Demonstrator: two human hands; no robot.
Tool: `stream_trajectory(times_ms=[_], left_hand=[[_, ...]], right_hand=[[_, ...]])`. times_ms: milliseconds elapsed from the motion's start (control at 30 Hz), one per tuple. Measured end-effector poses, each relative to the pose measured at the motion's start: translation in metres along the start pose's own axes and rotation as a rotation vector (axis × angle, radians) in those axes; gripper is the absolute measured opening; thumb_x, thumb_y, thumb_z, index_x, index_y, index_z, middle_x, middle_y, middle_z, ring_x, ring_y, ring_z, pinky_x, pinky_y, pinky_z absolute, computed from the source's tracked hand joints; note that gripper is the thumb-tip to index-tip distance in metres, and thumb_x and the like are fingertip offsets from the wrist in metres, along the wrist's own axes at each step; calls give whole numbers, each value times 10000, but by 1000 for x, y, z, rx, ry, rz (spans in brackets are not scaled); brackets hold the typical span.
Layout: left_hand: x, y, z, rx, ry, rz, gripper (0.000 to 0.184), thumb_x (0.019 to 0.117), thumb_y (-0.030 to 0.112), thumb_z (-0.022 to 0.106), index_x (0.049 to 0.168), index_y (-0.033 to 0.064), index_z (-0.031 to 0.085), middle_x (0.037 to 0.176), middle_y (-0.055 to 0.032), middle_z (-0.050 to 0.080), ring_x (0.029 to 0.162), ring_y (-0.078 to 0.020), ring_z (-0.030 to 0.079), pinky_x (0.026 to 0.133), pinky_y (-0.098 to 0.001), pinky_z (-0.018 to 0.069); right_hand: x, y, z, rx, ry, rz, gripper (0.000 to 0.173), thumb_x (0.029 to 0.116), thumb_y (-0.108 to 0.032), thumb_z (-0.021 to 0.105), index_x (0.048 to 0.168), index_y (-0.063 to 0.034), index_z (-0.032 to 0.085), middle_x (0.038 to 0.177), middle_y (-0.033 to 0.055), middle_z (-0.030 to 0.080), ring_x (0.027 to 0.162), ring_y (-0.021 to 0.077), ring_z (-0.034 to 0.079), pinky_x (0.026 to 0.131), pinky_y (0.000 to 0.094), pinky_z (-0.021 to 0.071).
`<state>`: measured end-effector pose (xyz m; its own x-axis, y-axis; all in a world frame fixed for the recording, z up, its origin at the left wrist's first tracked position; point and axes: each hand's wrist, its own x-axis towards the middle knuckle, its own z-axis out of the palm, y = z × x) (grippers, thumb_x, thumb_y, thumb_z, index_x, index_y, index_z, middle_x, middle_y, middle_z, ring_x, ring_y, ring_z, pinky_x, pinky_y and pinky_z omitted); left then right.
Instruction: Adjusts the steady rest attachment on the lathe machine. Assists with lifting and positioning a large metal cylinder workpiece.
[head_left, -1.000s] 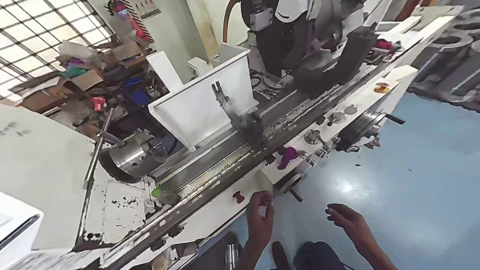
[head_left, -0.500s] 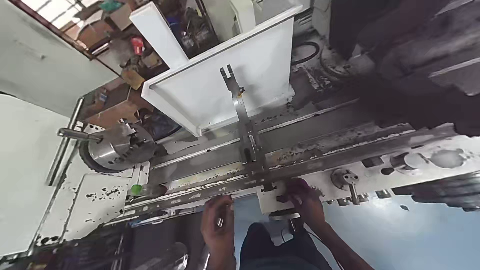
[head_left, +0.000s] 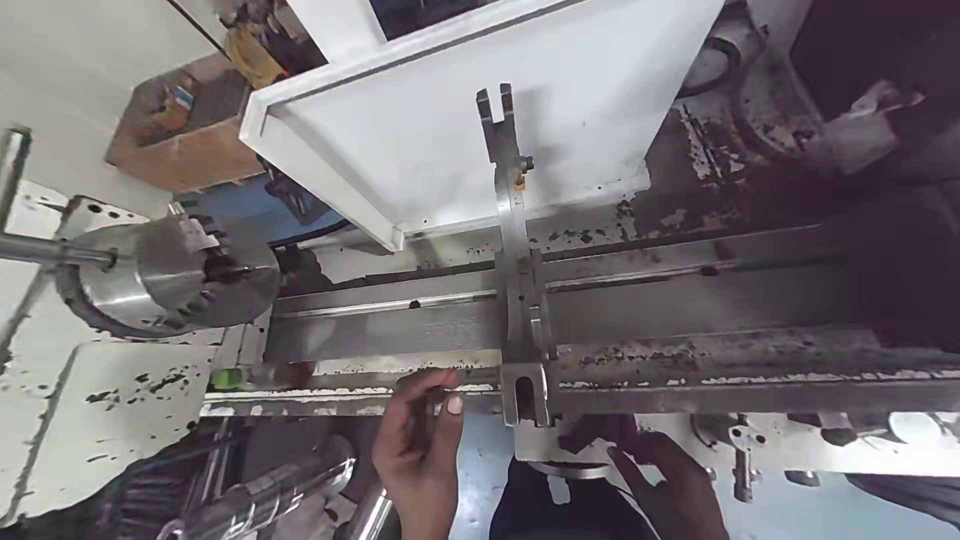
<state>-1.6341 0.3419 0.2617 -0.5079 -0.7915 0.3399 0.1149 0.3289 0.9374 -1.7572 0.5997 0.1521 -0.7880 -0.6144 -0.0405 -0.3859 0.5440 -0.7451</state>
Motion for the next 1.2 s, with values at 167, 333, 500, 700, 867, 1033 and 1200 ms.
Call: stream_trajectory(times_ms=[167, 333, 500, 700, 867, 1033, 1200], left_hand=[[-5, -17, 20, 22, 31, 62, 356, 990, 454, 640, 1261, 226, 681, 1250, 64, 637, 1117, -112, 632, 907, -268, 555], [3, -24, 35, -69, -13, 69, 457, 907, 576, 682, 1259, 286, 651, 1337, 124, 576, 1247, -87, 556, 1019, -278, 492], [11, -32, 31, -114, -34, 42, 548, 841, 614, 733, 1266, 280, 648, 1322, 117, 586, 1238, -104, 561, 1017, -286, 492], [17, -36, 29, -144, -35, -5, 534, 844, 610, 728, 1253, 276, 648, 1319, 115, 589, 1231, -109, 573, 1018, -295, 502], [21, -40, 27, -146, -42, -10, 518, 858, 600, 720, 1251, 270, 651, 1302, 114, 602, 1206, -103, 587, 989, -279, 516], [22, -43, 25, -136, -19, -32, 524, 871, 611, 702, 1245, 248, 659, 1287, 94, 615, 1180, -109, 603, 950, -278, 534], [21, -46, 23, -135, -45, -56, 513, 898, 608, 670, 1275, 260, 657, 1300, 98, 602, 1193, -108, 596, 964, -279, 532]], right_hand=[[68, -66, -61, 386, -83, -162, 167, 984, -296, 700, 1059, -153, 742, 998, -39, 735, 918, 31, 686, 832, 248, 597], [157, -80, -60, 564, -112, -229, 229, 993, -308, 673, 1156, -162, 738, 1146, 11, 727, 1036, 160, 699, 910, 326, 600], [198, -95, -54, 618, -288, -166, 272, 970, -310, 693, 1165, -124, 724, 1127, 57, 730, 1003, 187, 706, 897, 332, 602], [210, -103, -42, 687, -417, -131, 248, 964, -241, 702, 1150, -78, 727, 1122, 81, 729, 1002, 196, 710, 907, 342, 607], [213, -105, -39, 690, -479, -132, 251, 968, -223, 700, 1163, -68, 732, 1121, 73, 728, 1019, 196, 707, 919, 347, 607], [213, -104, -34, 656, -518, -163, 280, 955, -242, 718, 1169, -62, 716, 1119, 77, 713, 1010, 200, 699, 916, 362, 608], [212, -105, -33, 648, -509, -156, 257, 963, -244, 696, 1147, -67, 722, 1080, 61, 719, 973, 183, 707, 882, 348, 617]])
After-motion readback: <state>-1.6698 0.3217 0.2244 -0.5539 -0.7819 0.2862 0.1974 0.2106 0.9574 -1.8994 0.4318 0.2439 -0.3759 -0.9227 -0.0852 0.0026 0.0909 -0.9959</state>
